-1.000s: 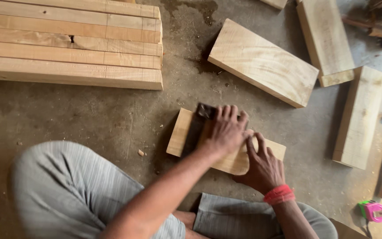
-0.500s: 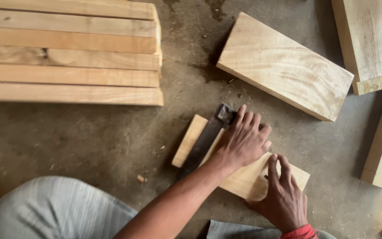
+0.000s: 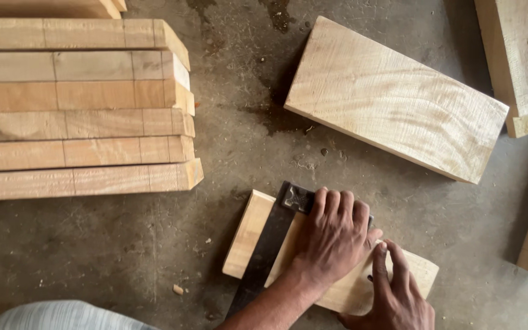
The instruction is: The person sits on the workshop floor and marks cutting lines on wooden boards. They pick up a board, hold a try square against it, and draw a line with a red pencil, then set the marked board aside and repeat the process on other boards.
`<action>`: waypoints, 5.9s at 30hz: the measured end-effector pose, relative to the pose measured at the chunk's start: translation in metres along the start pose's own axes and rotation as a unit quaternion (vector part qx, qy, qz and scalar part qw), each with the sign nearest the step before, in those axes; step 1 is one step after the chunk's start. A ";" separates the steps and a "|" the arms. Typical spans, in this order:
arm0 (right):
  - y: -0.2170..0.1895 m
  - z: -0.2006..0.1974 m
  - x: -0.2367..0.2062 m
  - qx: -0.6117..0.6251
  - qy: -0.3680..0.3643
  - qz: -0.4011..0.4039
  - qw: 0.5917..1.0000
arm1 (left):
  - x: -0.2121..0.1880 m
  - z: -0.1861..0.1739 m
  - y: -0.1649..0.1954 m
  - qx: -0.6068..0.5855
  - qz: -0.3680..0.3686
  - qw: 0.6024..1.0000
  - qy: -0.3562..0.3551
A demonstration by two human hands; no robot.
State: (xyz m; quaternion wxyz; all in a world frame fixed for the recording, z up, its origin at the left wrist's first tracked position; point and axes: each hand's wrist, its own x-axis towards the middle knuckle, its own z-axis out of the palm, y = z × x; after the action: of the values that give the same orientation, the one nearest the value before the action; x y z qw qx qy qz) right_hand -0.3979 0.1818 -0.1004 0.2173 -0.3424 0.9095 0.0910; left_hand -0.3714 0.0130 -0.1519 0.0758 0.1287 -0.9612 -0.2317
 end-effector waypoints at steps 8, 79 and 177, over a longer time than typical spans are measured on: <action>0.001 0.008 -0.003 0.003 0.112 -0.038 0.993 | 0.002 0.007 0.002 -0.009 -0.007 1.000 0.022; -0.119 -0.145 0.151 0.157 0.006 -0.335 0.929 | 0.000 0.002 0.011 0.057 0.015 0.998 -0.006; -0.042 -0.099 -0.278 0.665 0.284 -0.023 0.690 | -0.118 -0.236 0.093 -0.362 0.225 0.892 -0.152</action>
State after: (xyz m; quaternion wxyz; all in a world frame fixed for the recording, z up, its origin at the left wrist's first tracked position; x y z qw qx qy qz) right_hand -0.2164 0.2816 0.1137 0.1214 -0.1386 0.7421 -0.6445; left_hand -0.2296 0.0253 0.0890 0.0207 -0.1645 -0.8138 -0.5570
